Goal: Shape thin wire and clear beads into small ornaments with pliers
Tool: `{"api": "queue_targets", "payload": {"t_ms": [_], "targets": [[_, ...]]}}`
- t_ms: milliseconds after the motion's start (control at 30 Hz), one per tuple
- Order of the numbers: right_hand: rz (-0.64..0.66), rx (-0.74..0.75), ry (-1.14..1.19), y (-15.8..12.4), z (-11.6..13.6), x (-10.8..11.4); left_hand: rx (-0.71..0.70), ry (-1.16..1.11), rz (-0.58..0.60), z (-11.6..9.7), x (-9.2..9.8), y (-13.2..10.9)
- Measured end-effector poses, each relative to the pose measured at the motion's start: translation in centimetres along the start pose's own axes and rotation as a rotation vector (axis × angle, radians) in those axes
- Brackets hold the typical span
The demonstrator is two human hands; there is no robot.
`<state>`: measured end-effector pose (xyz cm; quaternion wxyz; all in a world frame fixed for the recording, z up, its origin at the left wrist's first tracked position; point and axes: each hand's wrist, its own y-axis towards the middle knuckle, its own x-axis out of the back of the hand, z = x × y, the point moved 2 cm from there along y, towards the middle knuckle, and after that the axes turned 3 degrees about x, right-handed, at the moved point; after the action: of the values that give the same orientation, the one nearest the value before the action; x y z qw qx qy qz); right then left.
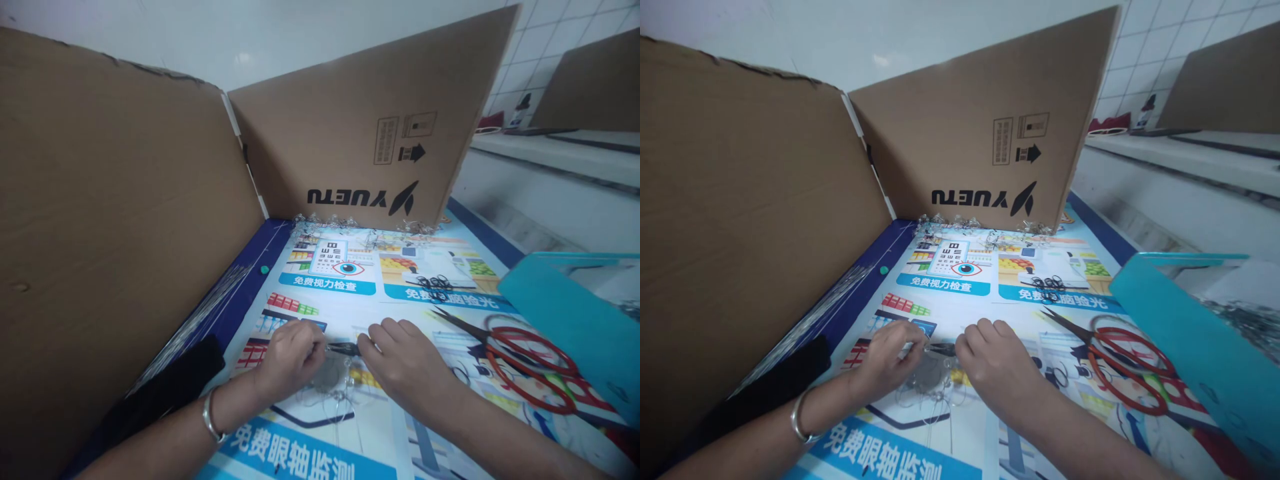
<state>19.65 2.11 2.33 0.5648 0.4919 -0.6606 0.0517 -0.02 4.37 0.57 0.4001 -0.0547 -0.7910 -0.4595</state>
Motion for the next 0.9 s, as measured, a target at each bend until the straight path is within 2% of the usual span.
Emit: {"api": "queue_targets", "payload": {"t_ms": [333,900], "targets": [[-0.006,0.017,-0.021,0.02,0.35,0.01,0.111,0.044,0.012,-0.13,-0.20,-0.19],[0.013,0.012,-0.006,-0.35,0.58,-0.11,0.125,0.006,0.037,-0.45,-0.09,-0.33]]}}
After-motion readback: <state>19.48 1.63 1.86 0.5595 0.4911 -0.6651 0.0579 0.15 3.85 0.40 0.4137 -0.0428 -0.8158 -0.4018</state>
